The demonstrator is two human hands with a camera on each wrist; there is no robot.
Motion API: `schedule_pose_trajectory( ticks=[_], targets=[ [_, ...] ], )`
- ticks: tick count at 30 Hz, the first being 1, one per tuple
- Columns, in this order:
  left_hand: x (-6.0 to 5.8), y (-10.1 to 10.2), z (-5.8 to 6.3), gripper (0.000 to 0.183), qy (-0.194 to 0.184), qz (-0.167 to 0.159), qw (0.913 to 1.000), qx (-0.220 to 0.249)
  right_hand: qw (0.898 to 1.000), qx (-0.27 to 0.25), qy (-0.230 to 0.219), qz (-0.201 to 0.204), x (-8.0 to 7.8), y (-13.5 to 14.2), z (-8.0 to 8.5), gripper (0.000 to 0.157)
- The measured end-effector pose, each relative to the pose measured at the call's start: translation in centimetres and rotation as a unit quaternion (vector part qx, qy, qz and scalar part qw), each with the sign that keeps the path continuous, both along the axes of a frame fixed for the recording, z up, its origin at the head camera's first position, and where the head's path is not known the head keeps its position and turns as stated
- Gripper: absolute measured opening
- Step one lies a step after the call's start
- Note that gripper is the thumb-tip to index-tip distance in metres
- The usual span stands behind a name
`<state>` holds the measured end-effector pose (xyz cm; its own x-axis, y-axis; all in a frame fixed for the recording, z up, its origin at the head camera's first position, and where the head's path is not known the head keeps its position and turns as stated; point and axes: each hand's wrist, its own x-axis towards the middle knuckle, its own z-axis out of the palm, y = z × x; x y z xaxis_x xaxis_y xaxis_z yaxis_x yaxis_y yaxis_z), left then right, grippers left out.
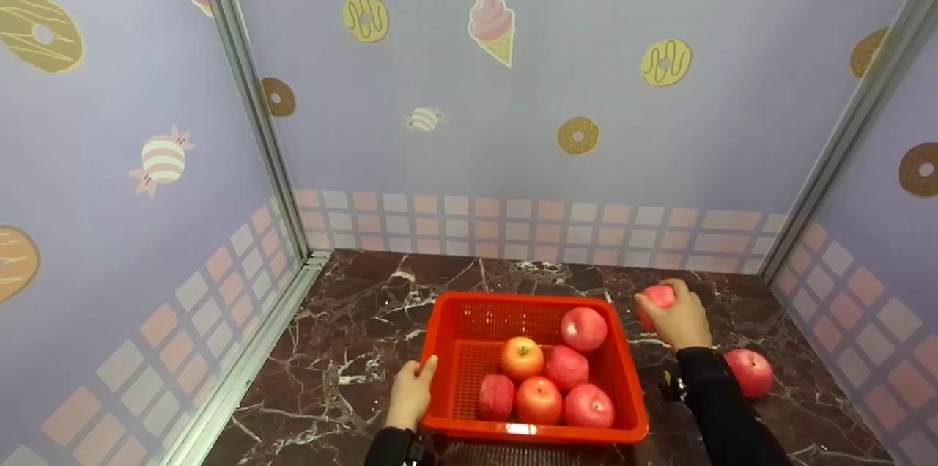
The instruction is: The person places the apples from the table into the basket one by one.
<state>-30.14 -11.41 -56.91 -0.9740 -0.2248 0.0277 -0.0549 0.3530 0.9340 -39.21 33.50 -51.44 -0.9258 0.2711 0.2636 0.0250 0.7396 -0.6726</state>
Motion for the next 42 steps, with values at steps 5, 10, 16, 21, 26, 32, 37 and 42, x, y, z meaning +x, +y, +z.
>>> schedule_pose_trajectory(
  ticks=[5,10,16,21,26,32,37,42],
  targets=[
    [0.0,0.0,0.1,0.036,0.005,0.003,1.0,-0.001,0.999,-0.007,0.03,0.007,-0.3,-1.3,1.6,0.069],
    [0.1,0.1,0.3,0.036,0.006,0.003,1.0,0.001,0.998,-0.01,0.064,0.012,-0.5,-2.9,2.6,0.062],
    [0.1,0.1,0.2,0.036,0.008,0.002,1.0,-0.003,0.995,-0.01,0.095,0.029,-0.6,-5.0,3.6,0.057],
    [0.1,0.1,0.1,0.035,0.004,0.004,1.0,-0.001,0.994,-0.007,0.1,0.05,-0.4,-6.9,4.3,0.056],
    [0.0,0.1,0.2,0.035,-0.003,-0.003,1.0,0.006,0.993,-0.016,0.088,0.074,-0.2,-9.1,4.5,0.056],
    [0.0,0.0,0.1,0.036,-0.009,-0.005,0.9999,0.004,0.99,-0.011,0.077,0.114,0.3,-11.8,4.3,0.058],
    [0.1,0.0,0.0,0.036,-0.008,-0.002,1.0,0.004,0.985,0.006,0.086,0.146,1.1,-14.1,4.1,0.055],
    [0.1,0.0,0.1,0.036,-0.006,-0.003,0.9999,0.007,0.978,0.007,0.111,0.176,1.8,-16.1,3.6,0.052]
  ],
)
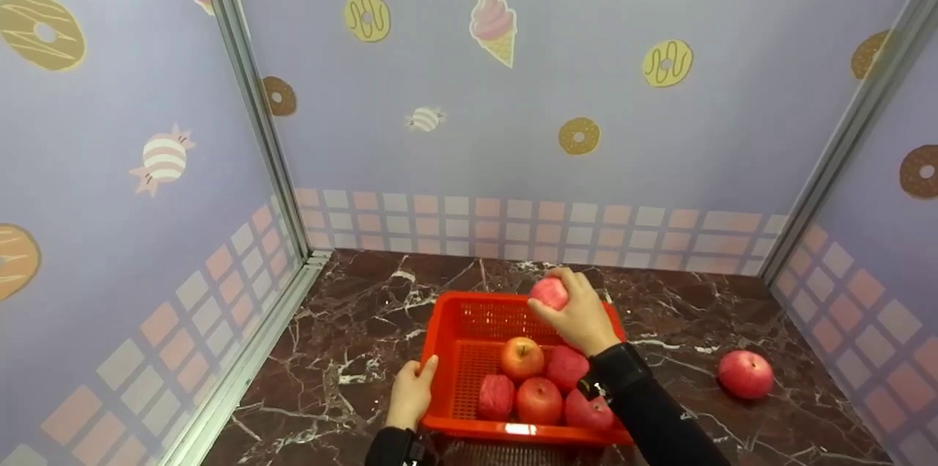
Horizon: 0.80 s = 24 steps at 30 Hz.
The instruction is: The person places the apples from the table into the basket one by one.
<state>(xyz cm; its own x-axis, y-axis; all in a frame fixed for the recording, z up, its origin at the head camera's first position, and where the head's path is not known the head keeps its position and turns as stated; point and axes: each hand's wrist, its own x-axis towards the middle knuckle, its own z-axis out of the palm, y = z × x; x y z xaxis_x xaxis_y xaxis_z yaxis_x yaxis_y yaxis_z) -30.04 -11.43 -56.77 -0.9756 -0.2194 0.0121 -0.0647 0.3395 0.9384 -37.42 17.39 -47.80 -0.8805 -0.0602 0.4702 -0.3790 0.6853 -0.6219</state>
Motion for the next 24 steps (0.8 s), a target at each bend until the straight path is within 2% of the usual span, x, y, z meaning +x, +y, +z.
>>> schedule_pose_trajectory(
  ticks=[9,14,19,24],
  targets=[
    [0.0,0.0,-0.1,0.037,-0.004,0.002,1.0,-0.002,0.998,0.043,-0.009,0.045,0.9,-2.5,-1.5,0.054],
    [0.0,0.0,-0.1,0.038,-0.006,0.0,1.0,-0.002,0.995,0.078,-0.024,0.055,1.3,-3.6,-2.5,0.056],
    [0.0,0.0,-0.1,0.038,-0.003,-0.003,1.0,-0.005,0.991,0.108,-0.028,0.071,1.4,-4.3,-3.2,0.055],
    [-0.1,0.0,-0.1,0.038,0.003,-0.001,1.0,-0.009,0.985,0.132,-0.037,0.104,1.2,-5.0,-3.7,0.056]
  ],
)
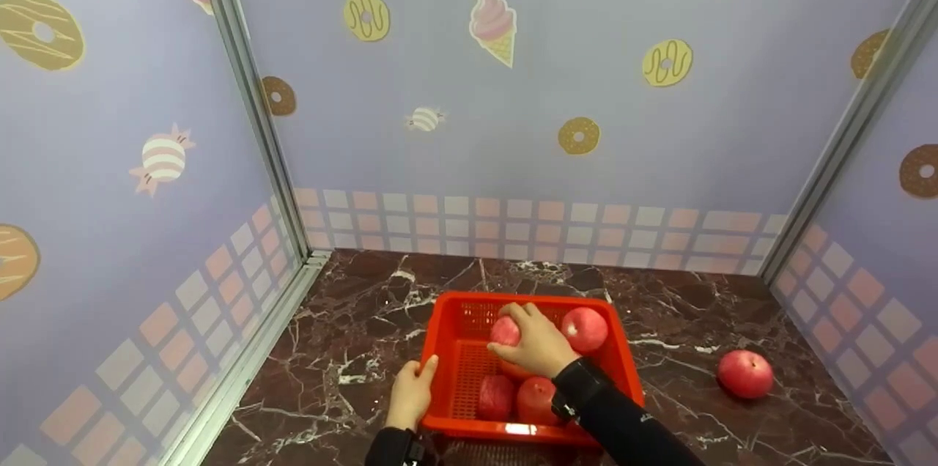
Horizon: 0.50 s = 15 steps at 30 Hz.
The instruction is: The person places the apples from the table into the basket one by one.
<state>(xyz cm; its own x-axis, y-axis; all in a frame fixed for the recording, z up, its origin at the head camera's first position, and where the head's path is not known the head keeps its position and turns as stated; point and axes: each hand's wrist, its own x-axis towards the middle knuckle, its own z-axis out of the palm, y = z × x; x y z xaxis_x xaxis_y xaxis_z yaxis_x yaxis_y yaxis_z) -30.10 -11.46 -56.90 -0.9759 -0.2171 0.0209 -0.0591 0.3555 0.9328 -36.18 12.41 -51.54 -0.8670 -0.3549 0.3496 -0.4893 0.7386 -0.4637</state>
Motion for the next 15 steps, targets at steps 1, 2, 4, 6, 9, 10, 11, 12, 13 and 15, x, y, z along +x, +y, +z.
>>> schedule_pose_trajectory(
  ticks=[1,2,4,6,9,10,11,12,13,15],
  targets=[
    [0.0,0.0,0.0,0.038,0.002,0.0,1.0,-0.002,1.0,0.005,-0.002,0.004,0.0,-0.2,-0.1,0.056],
    [0.0,0.0,0.0,0.038,0.002,0.001,1.0,-0.002,1.0,0.01,-0.003,0.008,0.0,-0.3,-0.1,0.056],
    [0.0,0.0,0.0,0.037,-0.001,0.004,1.0,-0.001,1.0,0.021,-0.008,0.009,0.0,-0.7,-0.3,0.056],
    [0.0,0.0,0.0,0.037,-0.003,0.004,1.0,0.0,0.999,0.034,-0.004,0.013,-0.1,-1.0,-0.5,0.056],
    [-0.1,0.0,0.0,0.037,-0.003,0.005,1.0,0.003,0.998,0.054,0.005,0.021,-0.2,-1.5,-0.8,0.057],
    [-0.1,0.0,0.1,0.037,-0.002,0.005,1.0,0.002,0.998,0.058,0.007,0.024,-0.2,-1.6,-0.9,0.058],
    [-0.1,0.0,0.1,0.036,-0.001,0.005,1.0,0.001,0.998,0.062,0.009,0.028,-0.3,-1.8,-1.0,0.058],
    [-0.1,0.0,0.0,0.036,-0.001,0.005,1.0,0.0,0.997,0.065,0.01,0.031,-0.3,-1.9,-1.1,0.058],
    [-0.1,0.0,0.0,0.036,-0.001,0.006,1.0,0.0,0.997,0.069,0.009,0.034,-0.4,-2.1,-1.2,0.058],
    [0.0,0.0,0.0,0.036,0.0,0.007,1.0,-0.002,0.996,0.076,0.008,0.038,-0.5,-2.3,-1.3,0.059]
  ],
)
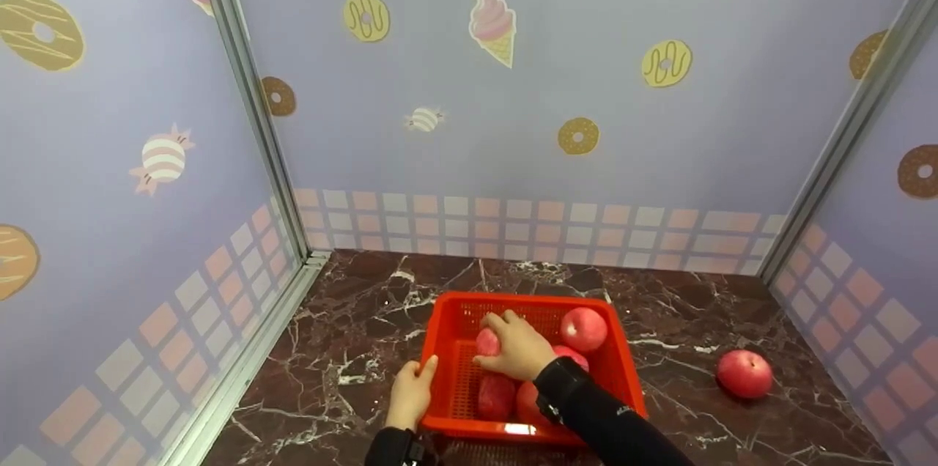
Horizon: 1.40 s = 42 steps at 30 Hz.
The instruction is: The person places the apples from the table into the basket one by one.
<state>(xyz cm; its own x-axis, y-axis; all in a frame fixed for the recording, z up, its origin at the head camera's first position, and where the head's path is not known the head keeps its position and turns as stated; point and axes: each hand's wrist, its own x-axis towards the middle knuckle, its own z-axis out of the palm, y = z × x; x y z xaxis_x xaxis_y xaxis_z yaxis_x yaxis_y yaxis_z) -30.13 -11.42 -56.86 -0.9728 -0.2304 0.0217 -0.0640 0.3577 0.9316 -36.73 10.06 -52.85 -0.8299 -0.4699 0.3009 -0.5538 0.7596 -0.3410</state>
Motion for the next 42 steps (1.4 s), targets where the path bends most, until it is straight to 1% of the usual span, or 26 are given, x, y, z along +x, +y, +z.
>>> schedule_pose_trajectory(
  ticks=[8,15,21,27,32,36,42],
  targets=[
    [0.0,0.0,0.2,0.037,0.006,0.0,0.9999,-0.013,0.999,0.027,-0.023,0.027,0.0,-0.8,-0.2,0.059],
    [-0.1,0.0,0.1,0.036,0.004,0.004,0.9999,-0.011,0.997,0.047,-0.053,0.022,-0.2,-1.9,-0.5,0.063],
    [-0.1,0.0,-0.1,0.036,-0.001,0.002,1.0,-0.009,0.995,0.056,-0.064,0.049,-0.3,-2.8,-0.4,0.061],
    [-0.2,-0.1,-0.1,0.036,-0.009,0.002,1.0,0.001,0.996,0.05,-0.062,0.037,-0.3,-3.4,-1.1,0.064],
    [-0.2,-0.1,-0.1,0.035,-0.009,0.005,0.9999,-0.001,0.996,0.05,-0.061,0.049,-0.1,-3.6,-1.4,0.064],
    [0.0,-0.1,0.0,0.036,0.0,0.004,0.9999,-0.01,0.995,0.061,-0.059,0.053,0.1,-3.3,-1.6,0.063],
    [0.0,0.0,0.1,0.036,-0.003,0.0,1.0,-0.006,0.993,0.088,-0.067,0.039,0.5,-3.0,-1.7,0.062]
  ],
)
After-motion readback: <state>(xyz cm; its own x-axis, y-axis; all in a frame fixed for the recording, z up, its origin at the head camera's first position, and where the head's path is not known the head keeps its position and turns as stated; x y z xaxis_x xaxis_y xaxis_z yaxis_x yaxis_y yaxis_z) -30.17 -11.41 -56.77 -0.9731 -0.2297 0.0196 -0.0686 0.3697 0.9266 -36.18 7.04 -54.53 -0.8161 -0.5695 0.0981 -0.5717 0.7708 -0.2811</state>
